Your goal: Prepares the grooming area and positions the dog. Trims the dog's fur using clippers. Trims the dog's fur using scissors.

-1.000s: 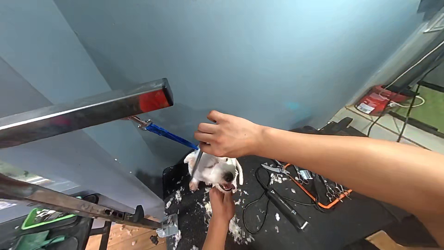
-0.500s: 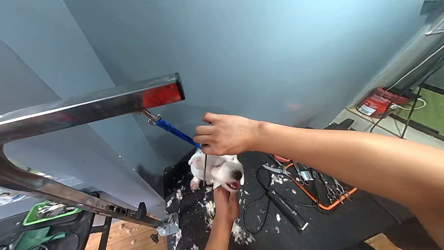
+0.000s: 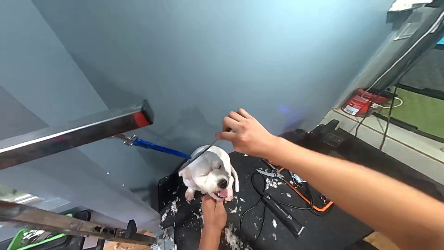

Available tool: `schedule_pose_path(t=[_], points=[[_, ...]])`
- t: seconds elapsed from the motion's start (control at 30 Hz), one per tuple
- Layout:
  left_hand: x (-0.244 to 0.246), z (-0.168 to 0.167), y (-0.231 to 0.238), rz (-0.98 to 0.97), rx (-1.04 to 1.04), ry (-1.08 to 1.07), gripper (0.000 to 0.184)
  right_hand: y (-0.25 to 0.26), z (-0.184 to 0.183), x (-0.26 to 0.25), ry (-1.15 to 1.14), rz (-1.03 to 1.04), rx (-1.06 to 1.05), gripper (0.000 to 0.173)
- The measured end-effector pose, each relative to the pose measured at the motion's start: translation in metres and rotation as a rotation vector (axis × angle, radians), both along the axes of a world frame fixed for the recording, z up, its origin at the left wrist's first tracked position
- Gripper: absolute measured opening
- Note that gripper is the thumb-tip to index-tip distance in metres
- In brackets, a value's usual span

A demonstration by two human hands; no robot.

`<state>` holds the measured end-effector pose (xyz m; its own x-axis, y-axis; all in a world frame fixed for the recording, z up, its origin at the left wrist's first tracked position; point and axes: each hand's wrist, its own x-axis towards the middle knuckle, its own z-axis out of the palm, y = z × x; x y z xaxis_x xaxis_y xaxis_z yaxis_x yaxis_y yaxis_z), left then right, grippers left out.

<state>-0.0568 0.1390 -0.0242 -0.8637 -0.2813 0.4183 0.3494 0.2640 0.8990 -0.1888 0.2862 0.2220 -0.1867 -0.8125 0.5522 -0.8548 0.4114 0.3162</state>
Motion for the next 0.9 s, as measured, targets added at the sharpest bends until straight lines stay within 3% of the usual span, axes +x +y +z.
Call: schedule_pose_path(t=[0.17,0.33,0.47,0.57,0.63,0.77,0.83,0.9], points=[[0.005,0.000,-0.005,0.015,-0.009,-0.013,0.040,0.052,-0.084,0.031,-0.367,-0.283,-0.497,0.018],[0.010,0.005,-0.005,-0.003,0.017,-0.038,0.034,0.051,-0.151,0.050,-0.299,-0.301,-0.524,0.024],[0.012,0.004,-0.005,-0.001,0.014,-0.041,0.038,0.043,-0.159,0.035,-0.247,-0.383,-0.469,0.021],[0.012,0.002,-0.007,-0.006,-0.006,-0.026,0.043,0.045,-0.151,0.019,-0.400,-0.511,-0.375,0.021],[0.014,0.002,-0.007,0.006,-0.009,-0.028,0.045,0.047,-0.149,0.016,-0.461,-0.574,-0.422,0.018],[0.014,0.004,-0.007,0.014,0.007,-0.041,0.051,0.042,-0.150,0.037,-0.355,-0.378,-0.581,0.022],[0.015,0.001,-0.007,0.010,0.045,-0.039,0.050,0.035,-0.163,0.044,-0.366,-0.347,-0.524,0.022],[0.015,-0.001,-0.007,0.000,0.075,-0.043,0.050,0.031,-0.182,0.043,-0.439,-0.442,-0.432,0.020]])
